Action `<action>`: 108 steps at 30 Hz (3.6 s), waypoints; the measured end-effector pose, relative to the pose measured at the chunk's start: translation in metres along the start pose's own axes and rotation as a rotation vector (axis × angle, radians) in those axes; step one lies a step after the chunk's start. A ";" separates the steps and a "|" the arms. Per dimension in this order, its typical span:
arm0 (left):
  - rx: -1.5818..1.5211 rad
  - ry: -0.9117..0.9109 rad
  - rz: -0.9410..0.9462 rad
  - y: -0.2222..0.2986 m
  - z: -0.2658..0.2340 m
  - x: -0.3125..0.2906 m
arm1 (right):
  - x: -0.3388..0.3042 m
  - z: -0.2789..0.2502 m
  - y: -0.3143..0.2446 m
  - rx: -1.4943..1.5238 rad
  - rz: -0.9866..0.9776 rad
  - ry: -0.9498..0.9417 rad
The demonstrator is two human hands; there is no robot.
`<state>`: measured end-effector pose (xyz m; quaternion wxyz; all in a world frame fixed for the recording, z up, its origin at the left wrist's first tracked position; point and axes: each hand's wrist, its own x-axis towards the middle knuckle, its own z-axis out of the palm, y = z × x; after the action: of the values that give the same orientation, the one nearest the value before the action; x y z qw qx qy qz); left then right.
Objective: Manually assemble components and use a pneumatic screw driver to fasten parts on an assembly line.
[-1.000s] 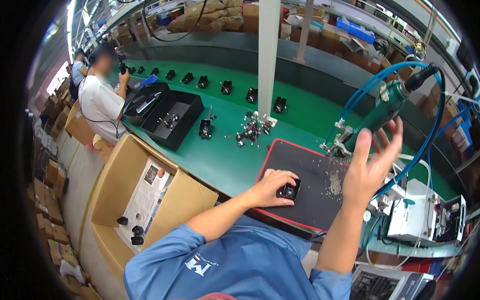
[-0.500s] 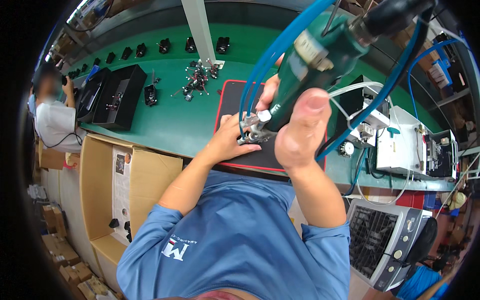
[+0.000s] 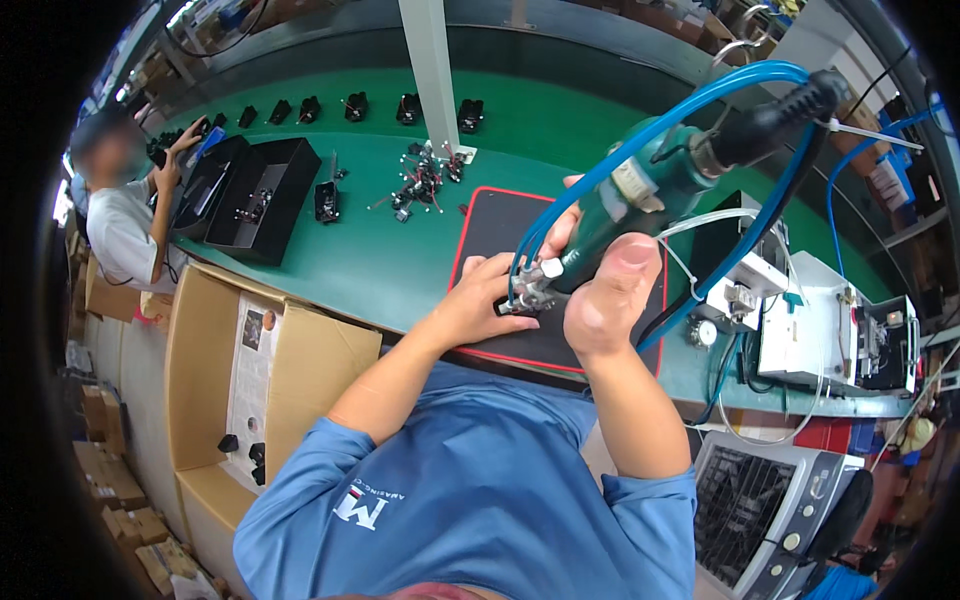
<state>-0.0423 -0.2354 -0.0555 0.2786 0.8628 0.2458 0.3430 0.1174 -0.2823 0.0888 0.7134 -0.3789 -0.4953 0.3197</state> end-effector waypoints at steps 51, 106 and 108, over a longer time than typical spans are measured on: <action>0.022 0.035 0.020 0.010 -0.001 -0.003 | -0.007 -0.001 0.007 -0.022 -0.017 -0.028; -0.105 0.061 -0.123 0.009 -0.001 -0.005 | 0.000 0.015 0.019 0.077 -0.050 -0.064; -0.058 0.020 -0.133 0.015 -0.003 -0.007 | 0.014 0.017 0.004 0.150 -0.088 -0.077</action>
<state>-0.0452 -0.2496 -0.0471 0.3234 0.8325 0.2953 0.3392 0.1054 -0.2648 0.0958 0.7335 -0.2897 -0.5132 0.3385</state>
